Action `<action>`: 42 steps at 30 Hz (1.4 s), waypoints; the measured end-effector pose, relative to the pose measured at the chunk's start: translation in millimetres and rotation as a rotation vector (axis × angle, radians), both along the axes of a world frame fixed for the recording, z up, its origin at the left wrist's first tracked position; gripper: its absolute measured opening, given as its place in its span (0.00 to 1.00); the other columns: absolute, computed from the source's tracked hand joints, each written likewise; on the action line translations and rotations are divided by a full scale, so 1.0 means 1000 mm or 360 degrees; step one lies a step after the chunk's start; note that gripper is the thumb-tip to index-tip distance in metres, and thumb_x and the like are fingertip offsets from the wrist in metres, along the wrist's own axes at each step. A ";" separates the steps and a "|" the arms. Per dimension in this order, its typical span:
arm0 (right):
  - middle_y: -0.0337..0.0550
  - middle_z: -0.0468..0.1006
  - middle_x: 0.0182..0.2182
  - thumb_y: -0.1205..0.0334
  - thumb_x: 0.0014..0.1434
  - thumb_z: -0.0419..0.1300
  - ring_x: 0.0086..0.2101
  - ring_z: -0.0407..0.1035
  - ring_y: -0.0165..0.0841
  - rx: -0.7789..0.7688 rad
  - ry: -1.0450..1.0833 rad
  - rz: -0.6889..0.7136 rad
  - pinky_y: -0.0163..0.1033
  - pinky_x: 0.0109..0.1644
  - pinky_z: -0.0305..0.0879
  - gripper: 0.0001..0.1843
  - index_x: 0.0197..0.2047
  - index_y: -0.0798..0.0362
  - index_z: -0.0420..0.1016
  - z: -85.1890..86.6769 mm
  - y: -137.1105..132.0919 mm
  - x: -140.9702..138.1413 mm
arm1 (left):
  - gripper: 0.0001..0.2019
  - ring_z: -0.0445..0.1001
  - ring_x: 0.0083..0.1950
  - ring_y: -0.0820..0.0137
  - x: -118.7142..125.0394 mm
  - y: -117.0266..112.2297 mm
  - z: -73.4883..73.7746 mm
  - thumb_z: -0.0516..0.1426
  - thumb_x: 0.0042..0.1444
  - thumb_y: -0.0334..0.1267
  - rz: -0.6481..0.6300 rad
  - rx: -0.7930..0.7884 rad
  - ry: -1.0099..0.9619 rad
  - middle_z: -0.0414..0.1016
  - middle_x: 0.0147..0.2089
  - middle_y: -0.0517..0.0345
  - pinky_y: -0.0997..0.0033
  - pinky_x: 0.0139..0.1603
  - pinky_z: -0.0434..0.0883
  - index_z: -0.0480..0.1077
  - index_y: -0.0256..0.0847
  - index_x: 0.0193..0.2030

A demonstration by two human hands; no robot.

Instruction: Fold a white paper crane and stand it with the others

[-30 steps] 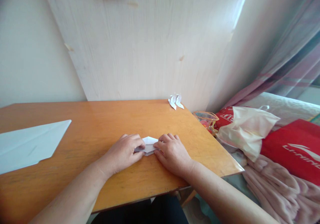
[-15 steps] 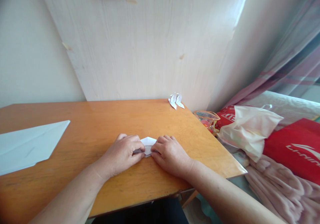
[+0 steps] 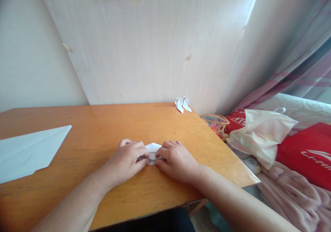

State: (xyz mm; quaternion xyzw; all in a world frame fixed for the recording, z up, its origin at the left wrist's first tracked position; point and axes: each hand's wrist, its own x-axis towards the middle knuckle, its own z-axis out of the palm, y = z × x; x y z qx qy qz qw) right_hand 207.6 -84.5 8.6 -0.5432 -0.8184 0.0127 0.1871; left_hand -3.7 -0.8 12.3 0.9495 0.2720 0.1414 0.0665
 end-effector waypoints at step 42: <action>0.40 0.74 0.32 0.71 0.57 0.57 0.33 0.66 0.33 -0.0179 0.0433 -0.0426 0.37 0.38 0.56 0.04 0.34 0.52 0.69 -0.015 0.013 -0.009 | 0.08 0.72 0.40 0.64 0.011 -0.004 -0.009 0.55 0.64 0.39 0.0412 -0.0212 -0.0045 0.75 0.38 0.57 0.64 0.40 0.61 0.70 0.43 0.33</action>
